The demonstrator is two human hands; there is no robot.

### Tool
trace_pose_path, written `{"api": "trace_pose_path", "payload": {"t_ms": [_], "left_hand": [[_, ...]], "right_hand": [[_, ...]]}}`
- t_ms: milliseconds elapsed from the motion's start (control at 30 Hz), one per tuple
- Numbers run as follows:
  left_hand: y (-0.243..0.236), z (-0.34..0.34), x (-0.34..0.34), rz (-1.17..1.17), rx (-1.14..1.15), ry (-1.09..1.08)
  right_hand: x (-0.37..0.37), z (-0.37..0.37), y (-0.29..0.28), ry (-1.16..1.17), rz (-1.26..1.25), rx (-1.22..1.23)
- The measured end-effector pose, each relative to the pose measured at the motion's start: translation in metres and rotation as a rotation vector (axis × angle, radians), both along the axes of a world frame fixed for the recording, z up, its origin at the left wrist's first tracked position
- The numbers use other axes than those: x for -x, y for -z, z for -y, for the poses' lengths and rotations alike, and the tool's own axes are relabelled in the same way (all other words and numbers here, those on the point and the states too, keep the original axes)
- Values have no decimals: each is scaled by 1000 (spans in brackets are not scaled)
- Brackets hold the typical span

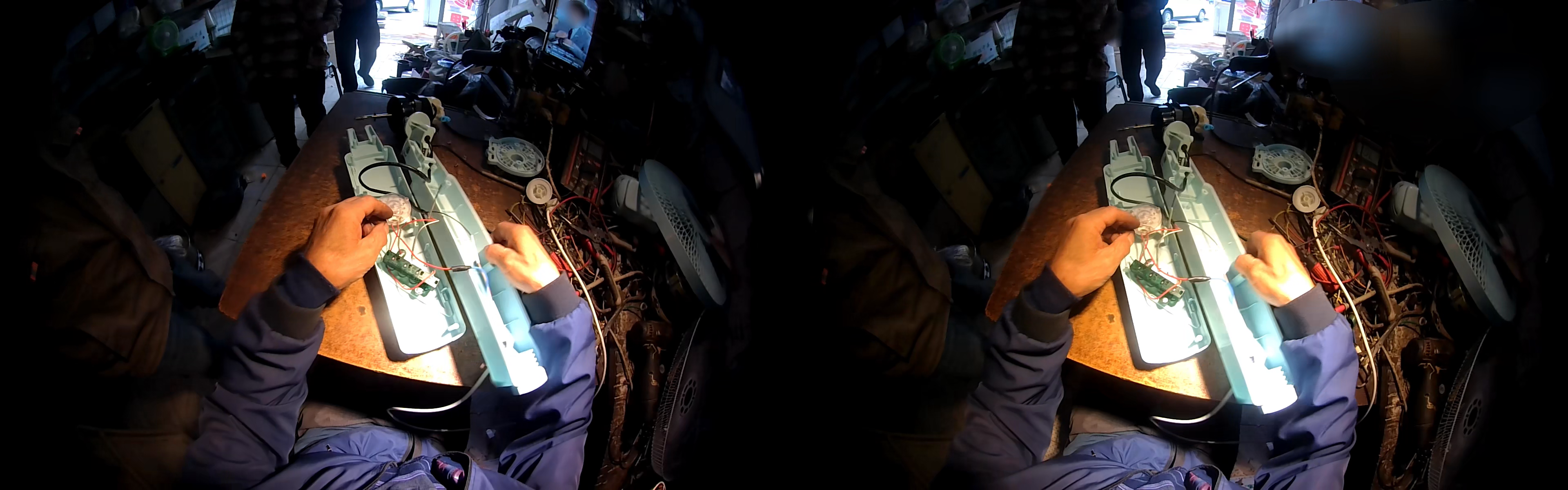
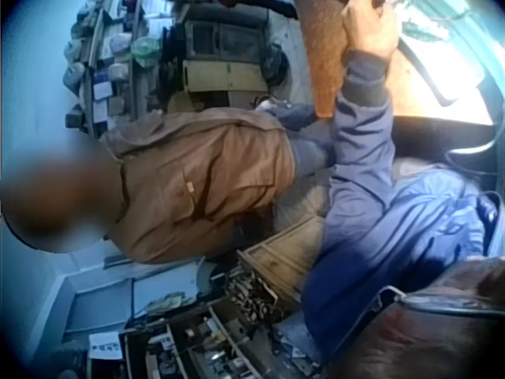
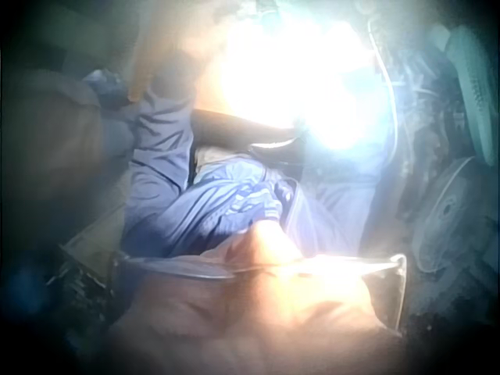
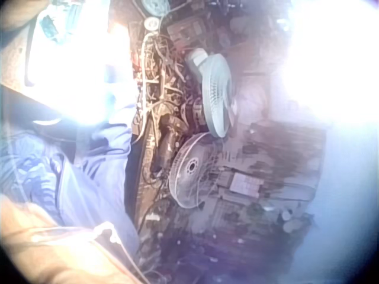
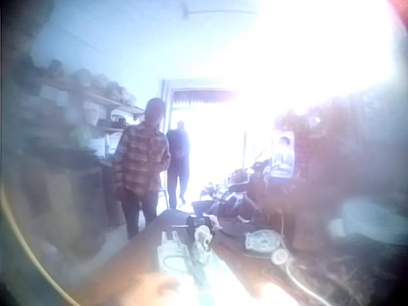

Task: The person repairs an electronic device by stripping wires and connecting them to a circuit board inside a white plastic housing. They use pliers to cut and strip the wire insulation, then twist the exposed ends to make connections. The task involves handling small components and wires within a cluttered workshop environment.

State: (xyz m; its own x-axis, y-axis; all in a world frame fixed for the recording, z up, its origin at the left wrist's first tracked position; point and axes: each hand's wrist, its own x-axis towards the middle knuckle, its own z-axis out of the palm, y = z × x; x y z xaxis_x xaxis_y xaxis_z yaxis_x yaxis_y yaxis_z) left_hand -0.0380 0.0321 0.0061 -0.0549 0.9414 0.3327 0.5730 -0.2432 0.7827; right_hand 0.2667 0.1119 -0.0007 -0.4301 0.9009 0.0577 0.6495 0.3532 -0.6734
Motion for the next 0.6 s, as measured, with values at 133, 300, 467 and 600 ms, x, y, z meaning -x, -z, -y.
{"api": "trace_pose_path", "payload": {"t_ms": [133,300,467,600], "left_hand": [[5,-2,0,7,-59,11],[8,-1,2,-44,-103,2],[9,0,2,-130,-110,22],[5,1,1,-120,-146,102]], "right_hand": [[-9,-10,-24,-20,-46,-45],[13,-4,-54,-29,124,-369],[10,-11,-43,-154,165,-617],[6,-5,-39,-169,226,-607]]}}
